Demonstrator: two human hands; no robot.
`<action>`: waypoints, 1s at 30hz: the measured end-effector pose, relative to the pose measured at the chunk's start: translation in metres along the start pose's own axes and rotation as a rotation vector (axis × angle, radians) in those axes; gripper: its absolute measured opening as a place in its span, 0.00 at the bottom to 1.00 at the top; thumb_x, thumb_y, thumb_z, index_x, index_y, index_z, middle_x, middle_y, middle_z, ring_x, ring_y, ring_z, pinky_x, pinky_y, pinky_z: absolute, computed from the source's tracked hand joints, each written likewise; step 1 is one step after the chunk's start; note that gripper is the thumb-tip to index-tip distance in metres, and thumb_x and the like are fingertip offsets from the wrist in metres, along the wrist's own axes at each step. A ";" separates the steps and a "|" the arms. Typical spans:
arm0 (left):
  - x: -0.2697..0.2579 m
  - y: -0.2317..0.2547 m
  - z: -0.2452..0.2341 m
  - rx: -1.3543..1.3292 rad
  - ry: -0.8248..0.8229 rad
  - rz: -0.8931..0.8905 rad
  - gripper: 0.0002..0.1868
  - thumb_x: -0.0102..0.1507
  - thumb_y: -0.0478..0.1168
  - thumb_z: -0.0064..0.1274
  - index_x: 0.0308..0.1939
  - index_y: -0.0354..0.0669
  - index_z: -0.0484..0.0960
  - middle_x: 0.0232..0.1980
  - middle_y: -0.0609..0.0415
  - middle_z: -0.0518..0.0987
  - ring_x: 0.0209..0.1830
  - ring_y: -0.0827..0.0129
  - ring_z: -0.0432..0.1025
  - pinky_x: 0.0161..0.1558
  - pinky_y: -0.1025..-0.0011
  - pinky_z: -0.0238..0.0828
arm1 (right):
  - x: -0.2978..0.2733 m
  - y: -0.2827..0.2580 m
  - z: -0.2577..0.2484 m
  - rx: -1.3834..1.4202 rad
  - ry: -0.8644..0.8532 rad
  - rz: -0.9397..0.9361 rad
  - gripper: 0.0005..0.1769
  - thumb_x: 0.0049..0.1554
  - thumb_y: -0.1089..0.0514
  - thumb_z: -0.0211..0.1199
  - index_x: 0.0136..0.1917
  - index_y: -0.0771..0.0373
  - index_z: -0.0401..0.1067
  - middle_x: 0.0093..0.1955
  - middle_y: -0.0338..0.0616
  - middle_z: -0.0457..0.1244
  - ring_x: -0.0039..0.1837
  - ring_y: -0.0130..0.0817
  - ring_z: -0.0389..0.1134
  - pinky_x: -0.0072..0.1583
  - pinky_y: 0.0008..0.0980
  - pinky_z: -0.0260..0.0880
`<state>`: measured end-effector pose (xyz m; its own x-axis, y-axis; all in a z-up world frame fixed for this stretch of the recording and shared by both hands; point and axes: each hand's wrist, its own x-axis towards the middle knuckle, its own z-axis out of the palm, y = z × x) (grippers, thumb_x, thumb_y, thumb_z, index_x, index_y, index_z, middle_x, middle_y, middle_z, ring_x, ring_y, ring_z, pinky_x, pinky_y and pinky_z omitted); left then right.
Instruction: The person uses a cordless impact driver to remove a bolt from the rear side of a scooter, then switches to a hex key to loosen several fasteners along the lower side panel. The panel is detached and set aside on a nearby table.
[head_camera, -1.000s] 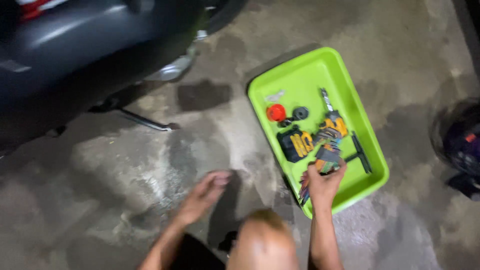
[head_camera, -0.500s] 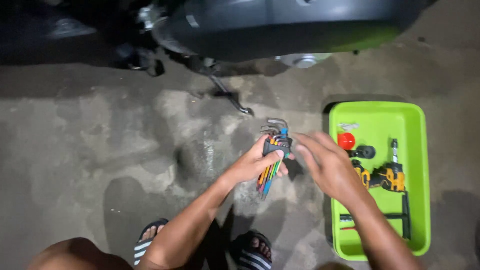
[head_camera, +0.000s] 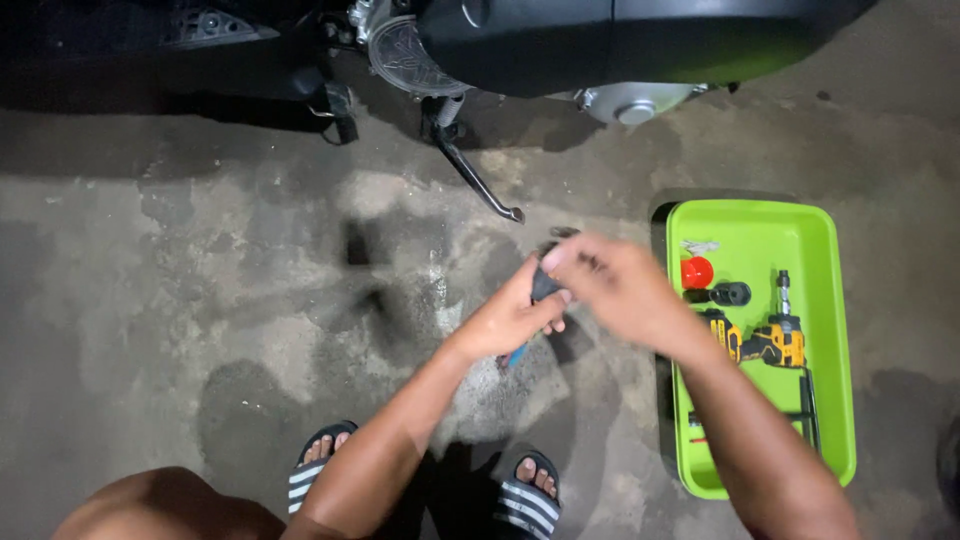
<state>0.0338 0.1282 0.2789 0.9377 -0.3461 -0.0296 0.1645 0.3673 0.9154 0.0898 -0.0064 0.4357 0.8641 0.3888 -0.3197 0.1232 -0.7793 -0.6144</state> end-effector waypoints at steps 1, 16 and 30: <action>-0.004 0.003 -0.001 -0.101 -0.028 -0.037 0.22 0.71 0.38 0.48 0.66 0.39 0.60 0.47 0.52 0.76 0.36 0.72 0.74 0.38 0.69 0.75 | -0.003 0.000 -0.008 -0.012 0.071 -0.087 0.11 0.61 0.54 0.62 0.49 0.64 0.78 0.44 0.49 0.68 0.44 0.43 0.72 0.47 0.40 0.71; -0.027 0.016 -0.002 -0.001 -0.047 -0.056 0.21 0.70 0.40 0.48 0.65 0.41 0.62 0.49 0.53 0.77 0.39 0.71 0.76 0.39 0.71 0.76 | -0.020 0.015 0.011 -0.278 0.032 -0.314 0.11 0.60 0.57 0.63 0.49 0.69 0.70 0.47 0.57 0.62 0.52 0.58 0.66 0.54 0.52 0.66; -0.039 0.014 -0.011 -0.615 -0.263 -0.461 0.25 0.70 0.41 0.48 0.70 0.47 0.62 0.47 0.42 0.78 0.27 0.71 0.70 0.30 0.71 0.71 | 0.017 0.098 0.009 0.058 -0.008 -0.341 0.10 0.63 0.56 0.59 0.51 0.66 0.70 0.45 0.46 0.63 0.48 0.39 0.66 0.51 0.36 0.66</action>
<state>0.0031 0.1563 0.2888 0.6446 -0.7419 -0.1845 0.7271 0.5203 0.4480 0.1126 -0.0718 0.3632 0.7742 0.6259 -0.0941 0.3762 -0.5746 -0.7268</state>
